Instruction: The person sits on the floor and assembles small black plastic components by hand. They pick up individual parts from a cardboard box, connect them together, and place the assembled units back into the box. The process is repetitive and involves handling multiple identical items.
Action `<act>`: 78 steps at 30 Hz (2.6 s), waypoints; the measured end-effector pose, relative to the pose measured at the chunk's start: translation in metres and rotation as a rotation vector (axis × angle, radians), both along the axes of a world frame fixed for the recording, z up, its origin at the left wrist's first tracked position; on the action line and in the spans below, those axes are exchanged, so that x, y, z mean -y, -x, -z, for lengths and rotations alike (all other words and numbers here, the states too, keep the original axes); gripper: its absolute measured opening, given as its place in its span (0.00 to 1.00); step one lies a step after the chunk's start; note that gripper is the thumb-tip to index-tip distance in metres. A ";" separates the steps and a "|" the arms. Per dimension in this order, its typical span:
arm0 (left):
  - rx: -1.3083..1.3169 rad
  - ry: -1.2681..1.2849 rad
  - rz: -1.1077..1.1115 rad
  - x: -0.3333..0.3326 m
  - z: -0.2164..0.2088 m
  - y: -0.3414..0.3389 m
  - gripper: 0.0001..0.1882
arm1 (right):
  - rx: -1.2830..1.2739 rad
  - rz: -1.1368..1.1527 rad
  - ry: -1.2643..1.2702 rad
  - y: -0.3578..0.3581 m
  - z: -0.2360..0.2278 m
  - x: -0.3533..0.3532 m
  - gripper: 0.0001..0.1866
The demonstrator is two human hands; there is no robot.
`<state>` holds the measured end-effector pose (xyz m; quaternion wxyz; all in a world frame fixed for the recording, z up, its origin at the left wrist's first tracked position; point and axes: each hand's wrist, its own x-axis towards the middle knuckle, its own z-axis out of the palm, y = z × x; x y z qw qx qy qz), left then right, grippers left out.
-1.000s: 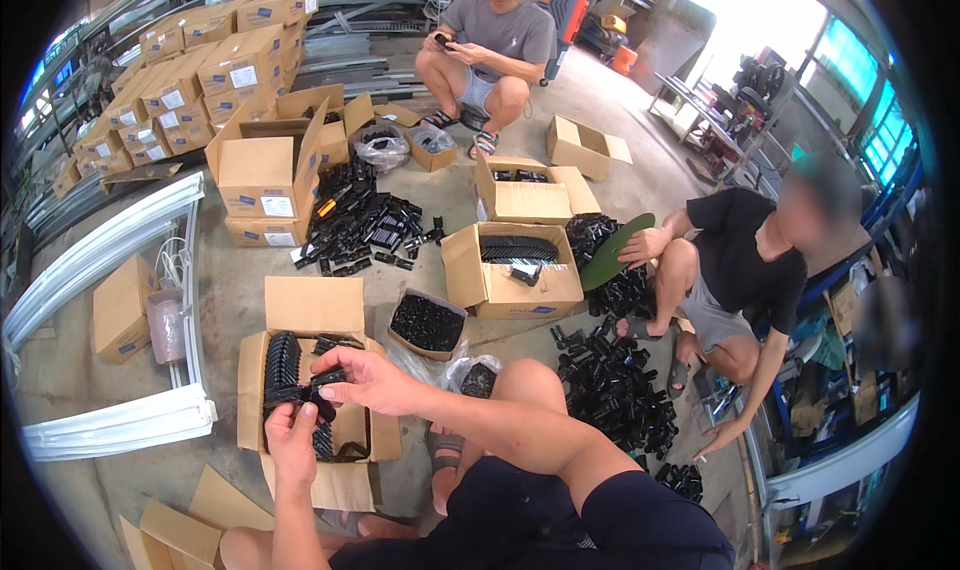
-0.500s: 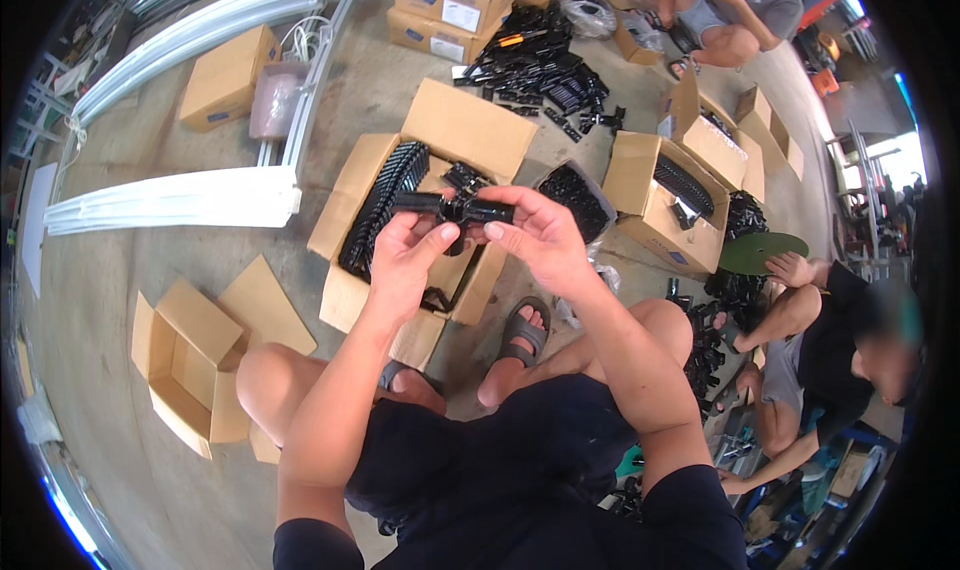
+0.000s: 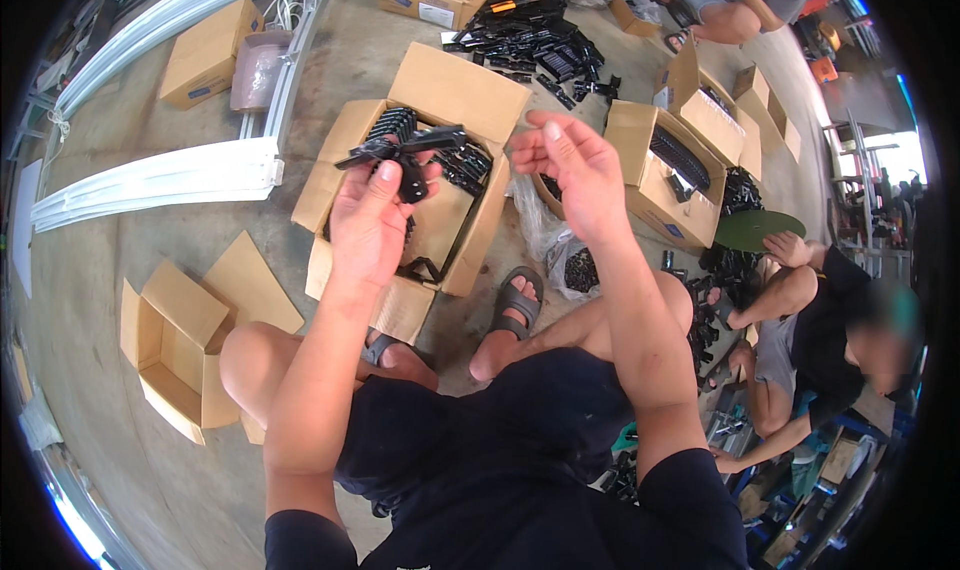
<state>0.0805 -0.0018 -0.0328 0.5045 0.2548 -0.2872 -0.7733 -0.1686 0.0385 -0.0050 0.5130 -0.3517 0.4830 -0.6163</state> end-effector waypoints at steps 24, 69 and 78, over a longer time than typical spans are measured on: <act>-0.041 -0.009 -0.121 0.013 -0.016 -0.033 0.22 | -1.839 -0.405 -0.275 -0.055 0.238 0.060 0.13; -0.045 0.095 0.212 -0.016 -0.019 -0.001 0.20 | -0.072 -0.286 -0.038 -0.060 -0.047 -0.042 0.26; -0.049 0.160 0.269 -0.008 -0.015 -0.011 0.21 | -0.957 -0.290 0.267 -0.049 -0.058 -0.040 0.28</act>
